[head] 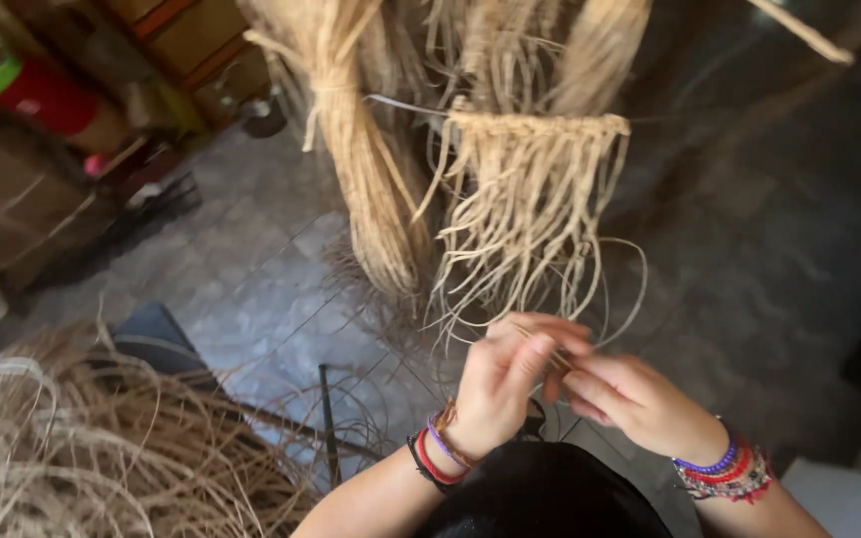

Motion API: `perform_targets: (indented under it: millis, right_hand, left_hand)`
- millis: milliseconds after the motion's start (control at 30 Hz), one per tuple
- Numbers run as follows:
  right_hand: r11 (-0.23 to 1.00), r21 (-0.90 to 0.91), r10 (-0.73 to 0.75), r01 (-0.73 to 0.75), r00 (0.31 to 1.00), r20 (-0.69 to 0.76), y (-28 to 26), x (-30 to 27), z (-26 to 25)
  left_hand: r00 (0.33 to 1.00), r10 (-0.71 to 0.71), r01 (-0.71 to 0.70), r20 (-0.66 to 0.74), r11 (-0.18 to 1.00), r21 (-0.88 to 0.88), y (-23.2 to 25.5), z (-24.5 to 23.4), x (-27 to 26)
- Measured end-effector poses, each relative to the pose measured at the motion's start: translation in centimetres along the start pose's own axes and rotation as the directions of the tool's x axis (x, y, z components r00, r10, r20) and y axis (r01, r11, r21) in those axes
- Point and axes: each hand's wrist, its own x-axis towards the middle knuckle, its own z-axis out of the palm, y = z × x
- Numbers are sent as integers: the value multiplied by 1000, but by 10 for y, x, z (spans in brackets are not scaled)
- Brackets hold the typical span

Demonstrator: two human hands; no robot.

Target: Weaving and tying natural fiber strands onto a metal frame to create a decorative piece.

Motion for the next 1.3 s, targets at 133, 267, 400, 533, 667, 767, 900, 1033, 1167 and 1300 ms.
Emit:
perform_targets:
  millis: [133,267,400,533,667,767,900,1033,1167,1300]
  right_hand:
    - [996,-87,-25,-4,941,-336,16,-28,-7]
    - [972,-68,159,-223,849,-503,36,-69,-19]
    - [943,-191,123,-271,822,-556,26,-90,-20]
    - [915,-387,-90,-114,878,-471,15,-81,-24]
    - [844,-531,-151,-73,918,-367,6,-74,-38]
    - [773,-585,1,-245,923,-385,22,-93,-77]
    - [770,-540,119,-339,908,-401,66,-135,-147]
    - [732,-643,-18,-227,936,-351,67,-123,-172]
    - [686,-715,-250,131,966,-62,60,-77,-149]
    - [677,-717,-270,165,962,-33,65,-81,-191]
  left_hand:
    - [947,-210,176,-245,972,-156,-4,-11,12]
    - [934,-218,191,-283,974,-122,-19,-35,20]
    - [983,-146,167,-115,966,197,-22,-51,29]
    - [979,169,-184,110,522,833,18,-3,37]
    - [811,-94,-276,578,809,519,-19,67,14]
    - [847,-182,-267,499,666,697,-15,61,29]
    - [872,-293,-242,392,437,866,-35,22,36]
    - [878,-351,-104,326,525,844,-8,45,59]
    - [895,-248,-48,371,774,632,-6,143,62]
    - [903,-354,-4,241,556,831,-52,140,36]
